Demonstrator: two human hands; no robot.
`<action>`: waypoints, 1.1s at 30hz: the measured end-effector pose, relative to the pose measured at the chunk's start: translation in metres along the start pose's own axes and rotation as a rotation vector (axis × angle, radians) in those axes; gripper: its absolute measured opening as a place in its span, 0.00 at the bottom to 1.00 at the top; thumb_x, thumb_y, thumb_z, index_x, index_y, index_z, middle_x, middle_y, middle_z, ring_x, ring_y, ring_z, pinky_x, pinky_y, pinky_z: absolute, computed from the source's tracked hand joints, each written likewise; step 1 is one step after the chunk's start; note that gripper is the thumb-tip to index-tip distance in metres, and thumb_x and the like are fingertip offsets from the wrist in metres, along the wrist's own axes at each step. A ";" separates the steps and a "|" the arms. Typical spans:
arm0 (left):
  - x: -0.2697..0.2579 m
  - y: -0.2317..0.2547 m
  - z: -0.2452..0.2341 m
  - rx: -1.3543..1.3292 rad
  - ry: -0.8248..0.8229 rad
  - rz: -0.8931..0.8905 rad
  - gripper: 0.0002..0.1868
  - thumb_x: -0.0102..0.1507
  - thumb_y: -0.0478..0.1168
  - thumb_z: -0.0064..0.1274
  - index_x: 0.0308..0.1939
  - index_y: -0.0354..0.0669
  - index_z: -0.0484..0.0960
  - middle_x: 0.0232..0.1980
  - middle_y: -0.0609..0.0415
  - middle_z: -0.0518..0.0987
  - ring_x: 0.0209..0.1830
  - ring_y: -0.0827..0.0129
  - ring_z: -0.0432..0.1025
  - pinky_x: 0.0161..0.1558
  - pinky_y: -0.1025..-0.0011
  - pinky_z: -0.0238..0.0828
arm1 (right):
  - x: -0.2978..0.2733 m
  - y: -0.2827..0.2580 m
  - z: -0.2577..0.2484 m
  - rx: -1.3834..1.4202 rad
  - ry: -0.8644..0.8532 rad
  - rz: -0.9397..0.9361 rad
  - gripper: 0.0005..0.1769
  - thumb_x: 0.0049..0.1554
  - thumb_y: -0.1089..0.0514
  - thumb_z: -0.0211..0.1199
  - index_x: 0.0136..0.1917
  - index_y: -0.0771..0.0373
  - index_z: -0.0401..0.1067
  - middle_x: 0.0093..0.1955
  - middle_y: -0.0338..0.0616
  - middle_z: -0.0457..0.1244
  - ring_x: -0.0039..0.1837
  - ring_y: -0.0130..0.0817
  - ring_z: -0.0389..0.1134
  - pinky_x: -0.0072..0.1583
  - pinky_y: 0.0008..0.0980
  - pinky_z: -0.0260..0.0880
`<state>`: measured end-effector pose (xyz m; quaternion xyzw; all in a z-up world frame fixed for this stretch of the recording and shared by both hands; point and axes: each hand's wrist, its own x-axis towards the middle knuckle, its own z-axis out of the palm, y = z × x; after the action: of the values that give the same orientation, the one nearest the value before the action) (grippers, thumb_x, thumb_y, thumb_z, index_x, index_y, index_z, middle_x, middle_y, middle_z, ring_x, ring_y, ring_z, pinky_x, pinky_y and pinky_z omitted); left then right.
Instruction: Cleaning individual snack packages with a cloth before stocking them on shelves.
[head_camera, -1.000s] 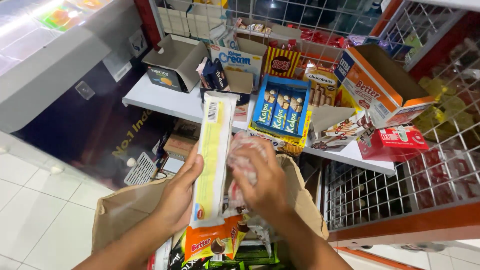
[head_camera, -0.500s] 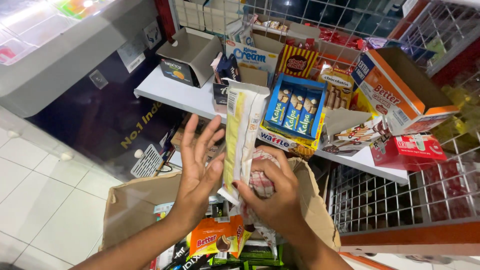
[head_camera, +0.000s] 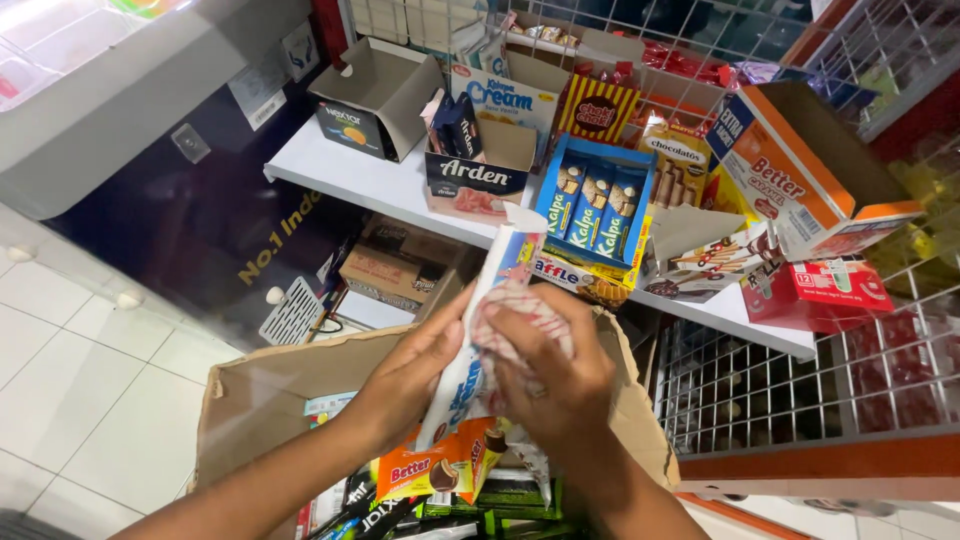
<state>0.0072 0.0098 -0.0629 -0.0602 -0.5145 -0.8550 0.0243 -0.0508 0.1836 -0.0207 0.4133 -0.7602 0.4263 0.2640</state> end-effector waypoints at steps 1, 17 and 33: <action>0.000 0.006 0.004 -0.005 0.004 0.003 0.32 0.74 0.46 0.37 0.82 0.42 0.53 0.79 0.47 0.64 0.76 0.67 0.62 0.73 0.70 0.58 | 0.002 0.000 0.000 0.000 -0.006 -0.003 0.28 0.49 0.60 0.75 0.63 0.49 0.73 0.65 0.50 0.63 0.59 0.47 0.74 0.55 0.38 0.79; 0.004 0.037 0.003 -0.220 0.189 -0.009 0.24 0.71 0.38 0.46 0.70 0.34 0.68 0.61 0.41 0.80 0.53 0.65 0.78 0.53 0.66 0.77 | 0.004 0.007 0.000 0.135 -0.068 0.187 0.18 0.49 0.64 0.73 0.54 0.57 0.77 0.62 0.50 0.64 0.62 0.42 0.71 0.61 0.36 0.73; 0.009 0.046 -0.001 -0.051 0.124 0.103 0.25 0.72 0.39 0.52 0.70 0.29 0.69 0.60 0.38 0.79 0.54 0.62 0.76 0.55 0.64 0.77 | 0.001 0.007 0.002 0.322 -0.523 0.208 0.20 0.45 0.55 0.79 0.50 0.63 0.79 0.59 0.48 0.69 0.59 0.39 0.73 0.58 0.36 0.73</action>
<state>0.0026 -0.0127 -0.0223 -0.0342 -0.4861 -0.8677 0.0982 -0.0575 0.1837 -0.0237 0.4654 -0.7632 0.4450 -0.0541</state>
